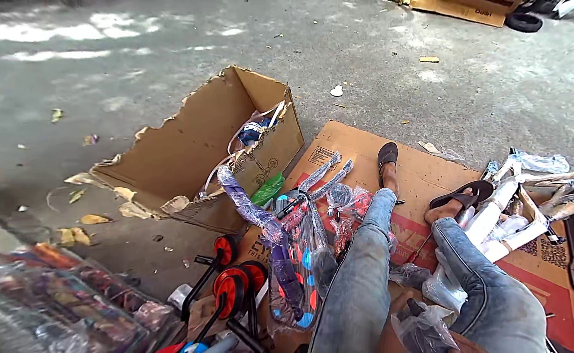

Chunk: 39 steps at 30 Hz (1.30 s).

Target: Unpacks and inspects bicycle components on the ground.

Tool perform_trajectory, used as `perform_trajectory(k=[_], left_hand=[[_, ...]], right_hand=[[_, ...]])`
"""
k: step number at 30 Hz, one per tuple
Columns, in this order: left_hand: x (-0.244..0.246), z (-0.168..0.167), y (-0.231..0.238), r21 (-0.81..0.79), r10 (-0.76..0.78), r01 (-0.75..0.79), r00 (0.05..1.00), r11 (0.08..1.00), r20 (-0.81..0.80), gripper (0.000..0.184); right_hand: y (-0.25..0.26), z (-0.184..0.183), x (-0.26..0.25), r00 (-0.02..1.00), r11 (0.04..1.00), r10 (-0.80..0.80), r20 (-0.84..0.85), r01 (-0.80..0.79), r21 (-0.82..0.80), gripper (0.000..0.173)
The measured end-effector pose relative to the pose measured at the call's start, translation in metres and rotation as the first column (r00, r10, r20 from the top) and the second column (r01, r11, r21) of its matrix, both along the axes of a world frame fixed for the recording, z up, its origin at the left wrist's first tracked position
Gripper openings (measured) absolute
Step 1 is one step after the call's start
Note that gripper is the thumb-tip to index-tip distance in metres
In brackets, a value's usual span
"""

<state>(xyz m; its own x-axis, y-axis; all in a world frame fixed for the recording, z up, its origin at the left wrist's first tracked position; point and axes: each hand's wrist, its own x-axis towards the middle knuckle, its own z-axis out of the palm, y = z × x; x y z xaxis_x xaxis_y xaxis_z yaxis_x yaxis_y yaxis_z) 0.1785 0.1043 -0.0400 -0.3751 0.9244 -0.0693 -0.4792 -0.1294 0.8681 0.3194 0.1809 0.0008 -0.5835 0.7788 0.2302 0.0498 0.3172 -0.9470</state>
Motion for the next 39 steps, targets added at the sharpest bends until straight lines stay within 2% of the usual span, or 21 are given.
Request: perform_trajectory(k=[1,3,7,11,13,16,19,20,22,25,27,29,31,32,33,34,36,39], left_hand=[[-0.003,0.003,0.0,-0.025,0.025,-0.026,0.999,0.999,-0.025,0.096],[-0.007,0.002,0.001,-0.065,0.058,-0.063,0.995,0.996,-0.076,0.084],[-0.01,-0.001,0.005,-0.169,0.066,-0.089,0.988,0.982,-0.136,0.08],[-0.013,-0.005,0.003,-0.167,0.084,-0.104,0.989,0.98,-0.12,0.079],[-0.013,-0.006,0.003,-0.167,0.114,-0.131,0.988,0.977,-0.105,0.08],[-0.011,-0.011,0.004,-0.219,0.117,-0.159,0.974,0.963,-0.194,0.084],[-0.007,-0.007,0.0,-0.262,-0.012,-0.102,0.916,0.96,-0.401,0.078],[-0.005,-0.006,-0.002,-0.283,-0.062,-0.066,0.905,0.957,-0.42,0.077],[-0.003,-0.008,-0.002,-0.276,-0.064,-0.031,0.942,0.961,-0.328,0.08],[-0.015,-0.006,0.002,-0.002,0.015,-0.015,0.997,1.0,-0.071,0.09],[-0.018,-0.004,0.001,0.139,0.023,-0.034,0.997,0.99,0.077,0.099],[-0.019,0.002,0.0,0.164,0.06,-0.091,0.98,0.982,0.189,0.104],[-0.018,0.011,-0.005,0.08,0.109,-0.135,0.957,0.988,0.268,0.1],[-0.017,0.014,-0.009,0.037,0.125,-0.142,0.945,0.989,0.303,0.094],[-0.016,0.016,-0.011,0.015,0.135,-0.148,0.935,0.989,0.327,0.086],[-0.017,0.015,-0.012,0.042,0.11,-0.13,0.941,0.991,0.318,0.085],[-0.02,0.013,-0.009,0.124,0.019,-0.049,0.972,0.991,0.234,0.097],[-0.011,0.015,-0.004,0.08,0.05,-0.061,0.991,0.995,0.127,0.125]], right_hand=[[0.003,-0.007,0.002,1.0,0.999,0.026,-0.009,-0.027,-0.018,0.022],[0.004,-0.013,-0.003,1.0,0.998,-0.015,-0.006,0.015,-0.062,0.019],[0.001,-0.022,-0.02,0.973,0.961,-0.23,0.02,0.231,-0.152,0.015],[0.007,-0.018,-0.031,0.961,0.923,-0.276,0.023,0.272,-0.272,0.017],[0.01,-0.015,-0.037,0.956,0.923,-0.288,0.064,0.295,-0.246,0.013],[0.02,-0.018,-0.041,0.932,0.923,-0.304,0.199,0.34,-0.183,0.007],[0.034,-0.04,-0.035,0.845,0.914,-0.333,0.419,0.399,-0.078,0.005],[0.039,-0.052,-0.032,0.818,0.909,-0.336,0.466,0.412,-0.068,0.008],[0.044,-0.067,-0.033,0.814,0.901,-0.343,0.468,0.426,-0.08,0.01],[0.046,-0.05,-0.046,0.872,0.904,-0.302,0.385,0.39,-0.174,0.009],[0.041,-0.033,-0.046,0.911,0.913,-0.212,0.354,0.313,-0.26,0.018],[0.035,-0.02,-0.042,0.938,0.928,-0.114,0.326,0.218,-0.302,0.029],[0.026,-0.011,-0.033,0.959,0.945,0.007,0.283,0.086,-0.315,0.036],[0.02,-0.01,-0.029,0.958,0.951,0.057,0.28,0.034,-0.308,0.051],[0.015,-0.012,-0.028,0.959,0.959,0.062,0.276,0.019,-0.284,0.054],[0.011,-0.016,-0.026,0.966,0.973,0.029,0.259,0.032,-0.228,0.043],[0.006,-0.023,-0.022,0.965,0.992,-0.113,0.235,0.122,-0.024,0.024],[0.01,-0.018,-0.012,0.952,0.956,-0.23,0.203,0.182,0.229,0.022]])
